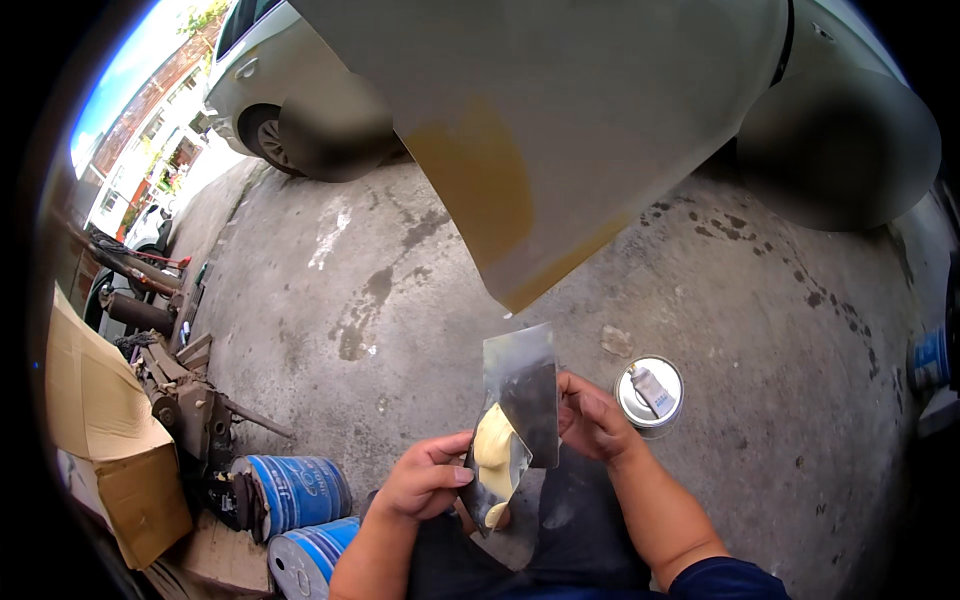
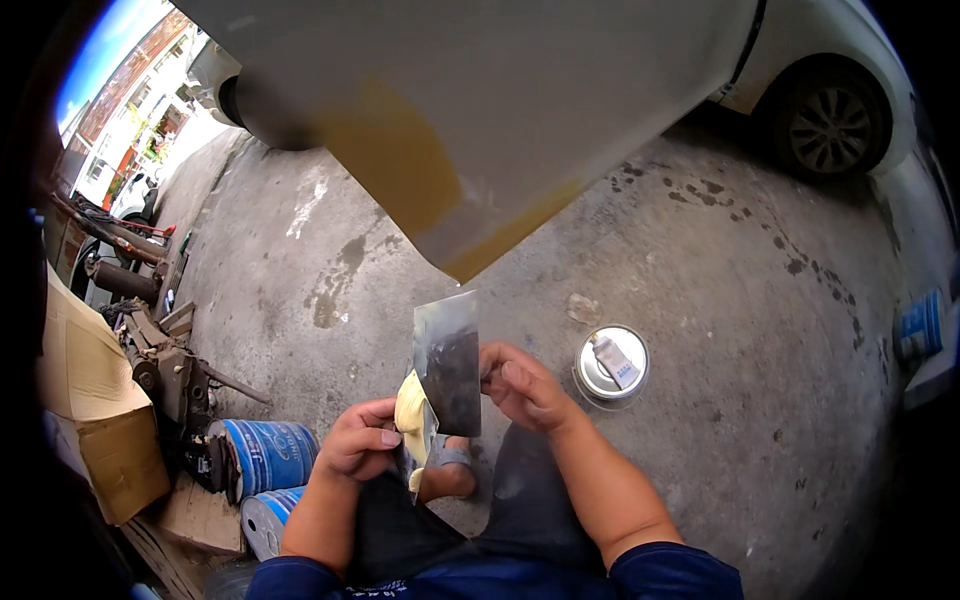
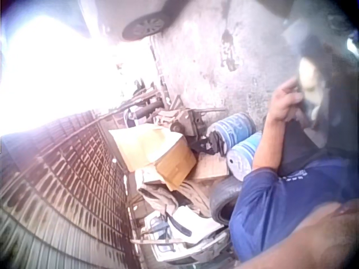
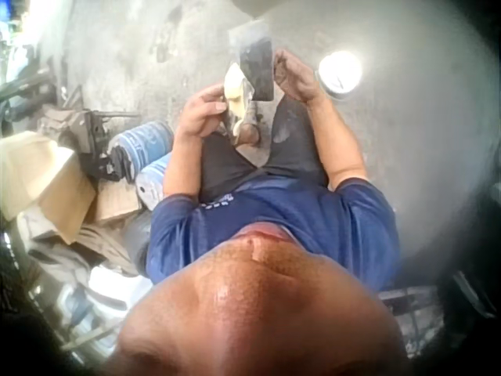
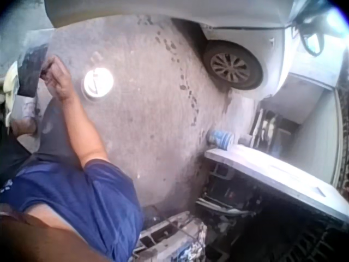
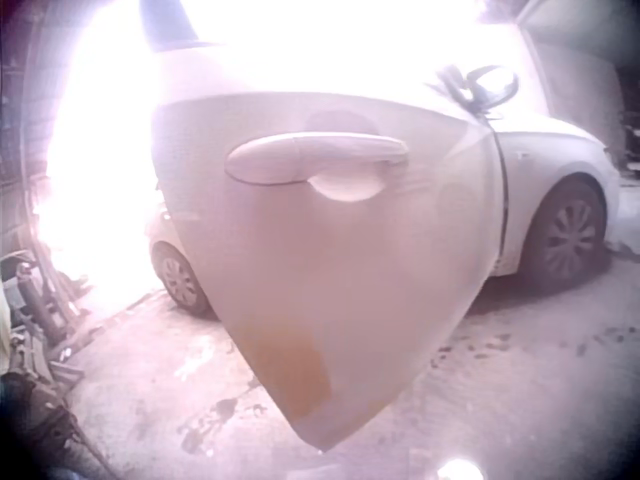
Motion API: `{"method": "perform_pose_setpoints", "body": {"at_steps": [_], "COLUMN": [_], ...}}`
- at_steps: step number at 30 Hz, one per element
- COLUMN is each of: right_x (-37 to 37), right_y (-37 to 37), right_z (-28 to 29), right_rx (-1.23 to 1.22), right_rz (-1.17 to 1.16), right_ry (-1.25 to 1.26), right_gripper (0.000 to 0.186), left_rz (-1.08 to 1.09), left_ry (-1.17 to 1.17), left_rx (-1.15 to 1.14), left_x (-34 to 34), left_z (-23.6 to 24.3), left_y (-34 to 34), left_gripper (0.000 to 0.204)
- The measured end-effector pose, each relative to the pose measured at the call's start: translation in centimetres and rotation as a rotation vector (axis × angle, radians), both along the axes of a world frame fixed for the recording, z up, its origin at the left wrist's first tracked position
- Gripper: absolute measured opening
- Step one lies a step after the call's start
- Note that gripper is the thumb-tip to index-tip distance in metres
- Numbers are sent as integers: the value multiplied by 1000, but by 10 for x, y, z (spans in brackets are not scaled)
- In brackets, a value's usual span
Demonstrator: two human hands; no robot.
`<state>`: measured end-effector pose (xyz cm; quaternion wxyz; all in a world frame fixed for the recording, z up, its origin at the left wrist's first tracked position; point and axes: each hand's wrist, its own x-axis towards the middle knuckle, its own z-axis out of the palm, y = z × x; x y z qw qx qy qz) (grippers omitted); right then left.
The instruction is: The person applies a yellow body filler to a white car door using a small metal scraper and a larger spreader. They repeatedly transfer filler between the tools and spread it over a damaged area on the door panel.
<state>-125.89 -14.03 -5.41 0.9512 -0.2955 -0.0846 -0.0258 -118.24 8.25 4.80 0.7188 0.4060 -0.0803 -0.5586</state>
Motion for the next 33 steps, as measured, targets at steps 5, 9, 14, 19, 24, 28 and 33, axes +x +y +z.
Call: {"method": "perform_pose_setpoints", "body": {"at_steps": [5, 9, 14, 19, 24, 28, 33], "right_x": [7, -3, -34, -33, -40, -38, -23], "right_y": [16, -18, -38, -17, -14, -37, -21], "right_z": [40, 55, 85, 107, 97, 97, 120], "right_rx": [271, 28, -1357, -1736, -1951, -1805, -1698], "right_rz": [71, -390, -752, -886, -765, -893, -952], "right_ry": [65, 82, -51, -153, -192, -116, -252], "right_gripper": [75, 62, 46, 39, 36, 37, 41], "left_rz": [-11, 284, 575, 591, 646, 670, 622], "left_ry": [71, -65, -231, -337, -477, -509, -503], "left_rx": [-56, -163, -272, -272, -205, -164, -53], "left_x": [-9, -13, -9, -15, -13, -12, -17], "left_z": [-6, 4, 9, 8, -4, 4, 14], "left_y": [-15, -29, -39, -49, -43, -43, -53], "left_gripper": [56, 53, 49, 47, 49, 49, 50]}}
